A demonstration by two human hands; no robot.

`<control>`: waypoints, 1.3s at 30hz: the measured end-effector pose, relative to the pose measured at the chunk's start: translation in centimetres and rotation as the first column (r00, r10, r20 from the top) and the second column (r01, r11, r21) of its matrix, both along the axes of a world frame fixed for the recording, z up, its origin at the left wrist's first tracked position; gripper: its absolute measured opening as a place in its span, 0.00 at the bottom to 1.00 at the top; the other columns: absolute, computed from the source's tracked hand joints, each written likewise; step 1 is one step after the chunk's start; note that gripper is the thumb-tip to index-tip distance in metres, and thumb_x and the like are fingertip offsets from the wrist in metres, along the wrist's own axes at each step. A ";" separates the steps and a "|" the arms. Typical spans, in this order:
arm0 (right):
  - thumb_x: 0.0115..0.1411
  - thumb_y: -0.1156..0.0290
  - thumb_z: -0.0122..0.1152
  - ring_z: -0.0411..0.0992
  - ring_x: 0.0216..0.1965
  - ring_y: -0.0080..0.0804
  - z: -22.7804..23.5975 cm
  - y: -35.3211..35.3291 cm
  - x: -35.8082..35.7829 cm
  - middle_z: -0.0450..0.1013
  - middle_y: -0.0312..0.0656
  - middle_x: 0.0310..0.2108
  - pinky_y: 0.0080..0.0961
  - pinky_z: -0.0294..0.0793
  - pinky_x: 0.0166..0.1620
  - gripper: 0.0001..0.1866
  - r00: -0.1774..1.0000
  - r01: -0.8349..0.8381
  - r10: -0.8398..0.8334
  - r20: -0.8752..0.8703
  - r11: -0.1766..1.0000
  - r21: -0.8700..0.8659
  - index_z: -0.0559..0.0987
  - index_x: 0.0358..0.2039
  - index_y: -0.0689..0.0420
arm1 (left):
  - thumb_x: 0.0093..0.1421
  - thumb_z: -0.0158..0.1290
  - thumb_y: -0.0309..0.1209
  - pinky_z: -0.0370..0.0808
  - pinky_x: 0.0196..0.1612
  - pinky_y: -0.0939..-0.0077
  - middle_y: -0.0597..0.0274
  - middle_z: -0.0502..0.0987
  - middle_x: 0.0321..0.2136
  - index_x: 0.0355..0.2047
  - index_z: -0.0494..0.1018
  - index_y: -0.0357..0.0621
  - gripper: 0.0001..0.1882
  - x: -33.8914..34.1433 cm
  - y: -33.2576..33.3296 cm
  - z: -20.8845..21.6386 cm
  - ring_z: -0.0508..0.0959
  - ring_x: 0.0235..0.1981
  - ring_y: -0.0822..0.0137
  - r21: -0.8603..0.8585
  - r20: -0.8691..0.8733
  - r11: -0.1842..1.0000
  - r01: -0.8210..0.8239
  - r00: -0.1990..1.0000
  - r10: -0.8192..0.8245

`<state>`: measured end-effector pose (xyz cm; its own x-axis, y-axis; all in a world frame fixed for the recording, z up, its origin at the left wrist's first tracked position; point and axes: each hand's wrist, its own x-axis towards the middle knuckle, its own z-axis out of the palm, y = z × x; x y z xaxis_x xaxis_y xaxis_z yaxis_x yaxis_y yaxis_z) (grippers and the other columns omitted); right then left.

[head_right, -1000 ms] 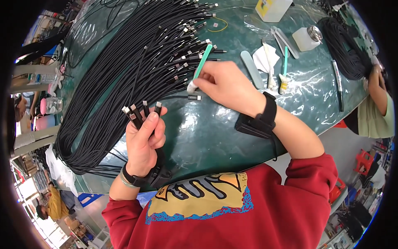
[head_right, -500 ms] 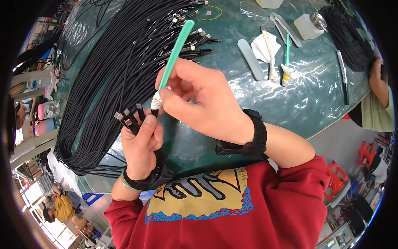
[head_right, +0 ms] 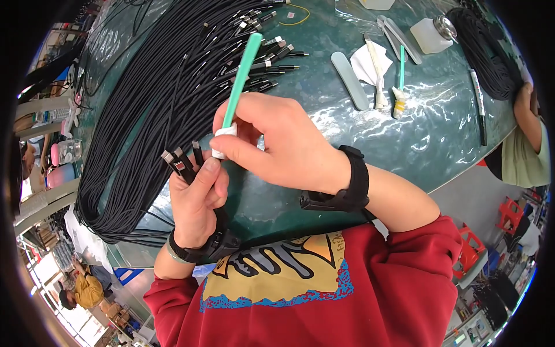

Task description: The person gathers a bundle of cables, wipes the connectors with a cloth-tipped tool, and scrapes the connector surfaces with a small blade. They then rub the connectors with a flat tool before setting the cables back onto the table.

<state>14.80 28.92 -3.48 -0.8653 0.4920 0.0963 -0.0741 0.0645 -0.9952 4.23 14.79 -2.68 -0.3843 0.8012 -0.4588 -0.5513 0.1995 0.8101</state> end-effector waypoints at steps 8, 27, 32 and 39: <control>0.52 0.77 0.53 0.65 0.24 0.16 -0.1 0.2 -0.1 0.67 0.34 0.24 0.13 0.64 0.26 0.05 0.995 0.099 -0.102 0.008 0.978 0.185 0.70 0.30 0.62 | 0.57 0.46 0.28 0.48 0.14 0.88 0.65 0.68 0.14 0.36 0.69 0.33 0.10 -0.1 0.0 0.1 0.54 0.11 0.84 -0.013 -0.031 0.999 0.035 0.999 -0.035; 0.52 0.78 0.53 0.63 0.23 0.15 -0.2 0.2 -0.3 0.67 0.33 0.24 0.12 0.62 0.25 0.04 0.998 0.053 -0.057 0.014 0.976 0.210 0.70 0.30 0.61 | 0.57 0.46 0.29 0.47 0.14 0.88 0.66 0.66 0.13 0.35 0.69 0.32 0.11 -0.3 0.1 0.1 0.53 0.10 0.84 -0.025 -0.023 0.999 0.043 0.999 -0.043; 0.52 0.77 0.53 0.64 0.24 0.16 -0.4 0.5 0.0 0.67 0.33 0.25 0.12 0.63 0.27 0.05 0.992 0.125 -0.122 -0.033 0.982 0.141 0.70 0.31 0.61 | 0.57 0.45 0.28 0.47 0.14 0.88 0.67 0.66 0.13 0.35 0.69 0.33 0.10 -0.4 0.3 0.2 0.53 0.11 0.84 -0.019 -0.008 0.999 0.046 0.999 -0.047; 0.53 0.77 0.53 0.63 0.24 0.16 -0.4 0.7 0.4 0.67 0.33 0.25 0.12 0.63 0.28 0.05 0.987 0.150 -0.153 -0.053 0.988 -0.046 0.70 0.31 0.61 | 0.54 0.47 0.28 0.50 0.14 0.87 0.69 0.63 0.11 0.33 0.69 0.31 0.11 -1.1 0.0 -0.3 0.54 0.11 0.81 0.062 0.079 0.993 0.105 0.991 -0.110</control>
